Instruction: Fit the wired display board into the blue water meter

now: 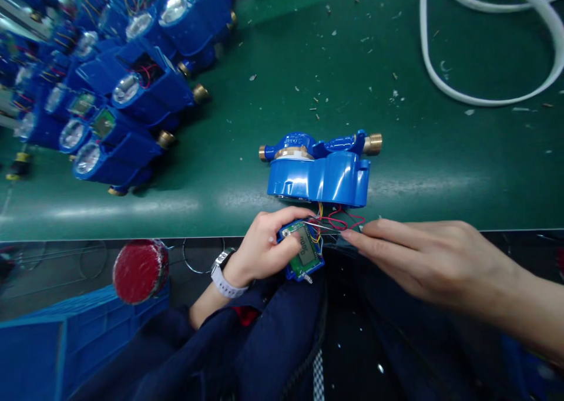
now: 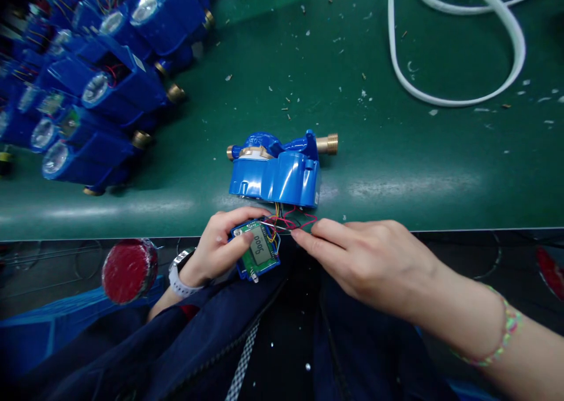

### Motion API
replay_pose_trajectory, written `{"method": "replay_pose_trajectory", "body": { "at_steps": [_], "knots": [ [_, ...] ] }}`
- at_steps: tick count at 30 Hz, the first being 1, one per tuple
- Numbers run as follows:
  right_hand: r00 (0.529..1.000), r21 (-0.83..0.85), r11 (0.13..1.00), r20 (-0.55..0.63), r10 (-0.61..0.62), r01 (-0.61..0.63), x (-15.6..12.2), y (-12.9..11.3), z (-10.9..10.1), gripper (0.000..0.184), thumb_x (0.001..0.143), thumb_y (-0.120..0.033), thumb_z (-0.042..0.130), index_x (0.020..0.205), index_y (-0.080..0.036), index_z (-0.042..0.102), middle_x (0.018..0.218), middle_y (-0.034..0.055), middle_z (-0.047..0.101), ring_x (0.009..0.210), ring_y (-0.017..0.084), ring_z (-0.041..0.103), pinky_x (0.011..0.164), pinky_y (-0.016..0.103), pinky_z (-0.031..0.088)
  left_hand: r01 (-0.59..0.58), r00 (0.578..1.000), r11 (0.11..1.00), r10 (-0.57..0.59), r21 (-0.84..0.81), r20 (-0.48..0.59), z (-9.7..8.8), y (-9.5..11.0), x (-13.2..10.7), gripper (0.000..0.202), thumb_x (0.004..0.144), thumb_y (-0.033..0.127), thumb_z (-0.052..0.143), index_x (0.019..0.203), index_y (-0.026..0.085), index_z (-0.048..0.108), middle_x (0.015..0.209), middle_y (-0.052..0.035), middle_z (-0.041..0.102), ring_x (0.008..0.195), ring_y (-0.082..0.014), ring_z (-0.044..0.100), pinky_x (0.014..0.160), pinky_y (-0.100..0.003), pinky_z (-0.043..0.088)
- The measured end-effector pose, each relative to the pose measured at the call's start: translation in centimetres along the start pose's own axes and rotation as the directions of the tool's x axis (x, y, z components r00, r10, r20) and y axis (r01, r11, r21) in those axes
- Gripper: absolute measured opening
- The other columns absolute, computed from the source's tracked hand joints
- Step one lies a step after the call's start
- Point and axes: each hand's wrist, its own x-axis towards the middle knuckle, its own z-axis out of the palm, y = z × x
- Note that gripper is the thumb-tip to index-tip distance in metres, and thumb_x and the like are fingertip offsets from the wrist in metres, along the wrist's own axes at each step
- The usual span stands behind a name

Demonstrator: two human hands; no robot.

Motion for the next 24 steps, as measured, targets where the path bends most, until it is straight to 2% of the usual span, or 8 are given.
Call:
{"method": "replay_pose_trajectory", "body": {
  "at_steps": [3, 7, 11, 14, 16, 19, 21, 24],
  "knots": [
    [0.994, 0.042, 0.995, 0.056, -0.09, 0.087, 0.7, 1.9, -0.7, 0.03, 0.093, -0.008, 0.04, 0.116, -0.015, 0.059, 0.091, 0.0029, 0.069, 0.064, 0.012, 0.065, 0.047, 0.023, 0.041, -0.002, 0.999, 0.998, 0.005, -0.063, 0.051, -0.6, 0.0, 0.6, 0.034, 0.074, 0.022, 0.047, 0.099, 0.015, 0.068, 0.09, -0.0039, 0.075, 0.076, -0.0173, 0.068, 0.068, -0.027, 0.053],
    [0.974, 0.07, 0.977, 0.092, -0.207, 0.201, 1.9, 3.9, -2.0, 0.033, 0.094, -0.01, 0.036, 0.116, -0.016, 0.06, 0.086, 0.0014, 0.069, 0.056, 0.009, 0.061, 0.044, 0.022, 0.037, -0.062, 0.994, 0.993, 0.07, -0.102, 0.082, -1.4, 0.5, 1.2, 0.033, 0.074, 0.021, 0.047, 0.099, 0.014, 0.068, 0.095, -0.0044, 0.074, 0.078, -0.0164, 0.067, 0.071, -0.027, 0.052],
    [0.956, 0.064, 0.963, 0.116, -0.269, 0.263, 2.9, 5.6, -3.4, 0.036, 0.093, -0.013, 0.038, 0.118, -0.021, 0.062, 0.092, 0.001, 0.07, 0.057, 0.011, 0.061, 0.045, 0.025, 0.039, -0.124, 0.982, 0.991, 0.13, -0.052, 0.139, -2.2, 1.2, 2.0, 0.034, 0.074, 0.019, 0.046, 0.1, 0.014, 0.068, 0.089, -0.0029, 0.074, 0.072, -0.0145, 0.066, 0.067, -0.025, 0.051],
    [0.938, 0.084, 0.95, 0.154, -0.31, 0.301, 3.7, 6.6, -4.2, 0.04, 0.09, -0.015, 0.04, 0.122, -0.027, 0.061, 0.096, -0.0003, 0.071, 0.058, 0.013, 0.061, 0.045, 0.026, 0.038, -0.146, 0.966, 0.989, 0.139, 0.015, 0.22, -2.9, 1.8, 2.6, 0.036, 0.074, 0.019, 0.045, 0.102, 0.015, 0.068, 0.079, -0.0006, 0.072, 0.061, -0.0117, 0.061, 0.059, -0.022, 0.047],
    [0.927, 0.126, 0.953, 0.229, -0.297, 0.274, 4.2, 7.1, -4.7, 0.041, 0.09, -0.018, 0.043, 0.125, -0.03, 0.06, 0.098, -0.0011, 0.071, 0.06, 0.013, 0.062, 0.046, 0.026, 0.038, -0.156, 0.949, 0.987, 0.14, 0.036, 0.282, -3.3, 2.2, 3.0, 0.036, 0.074, 0.019, 0.045, 0.102, 0.016, 0.068, 0.073, 0.0008, 0.07, 0.055, -0.0096, 0.056, 0.053, -0.02, 0.043],
    [0.912, 0.193, 0.97, 0.352, -0.209, 0.147, 4.5, 7.6, -5.2, 0.039, 0.09, -0.025, 0.046, 0.126, -0.033, 0.059, 0.102, -0.0017, 0.07, 0.065, 0.013, 0.062, 0.049, 0.026, 0.039, -0.161, 0.931, 0.987, 0.147, 0.016, 0.333, -3.9, 2.7, 3.4, 0.037, 0.074, 0.018, 0.046, 0.104, 0.015, 0.067, 0.075, 0.0012, 0.07, 0.054, -0.0081, 0.053, 0.053, -0.019, 0.041],
    [0.932, 0.181, 0.969, 0.291, -0.215, 0.167, 4.3, 7.8, -5.4, 0.037, 0.094, -0.029, 0.04, 0.125, -0.034, 0.06, 0.102, -0.0019, 0.07, 0.066, 0.012, 0.062, 0.051, 0.027, 0.04, -0.148, 0.932, 0.989, 0.139, 0.002, 0.334, -4.1, 2.8, 3.6, 0.037, 0.074, 0.017, 0.046, 0.105, 0.015, 0.067, 0.079, 0.0006, 0.071, 0.056, -0.0089, 0.055, 0.056, -0.02, 0.043],
    [0.952, 0.016, 0.953, 0.047, -0.302, 0.301, 3.2, 7.9, -5.7, 0.037, 0.099, -0.026, 0.032, 0.124, -0.031, 0.059, 0.094, -0.0021, 0.07, 0.064, 0.011, 0.06, 0.051, 0.027, 0.039, -0.114, 0.946, 0.993, 0.109, -0.001, 0.306, -4.0, 2.8, 3.6, 0.038, 0.074, 0.018, 0.045, 0.105, 0.015, 0.066, 0.083, -0.0011, 0.072, 0.061, -0.0114, 0.057, 0.06, -0.023, 0.046]
  ]
}}
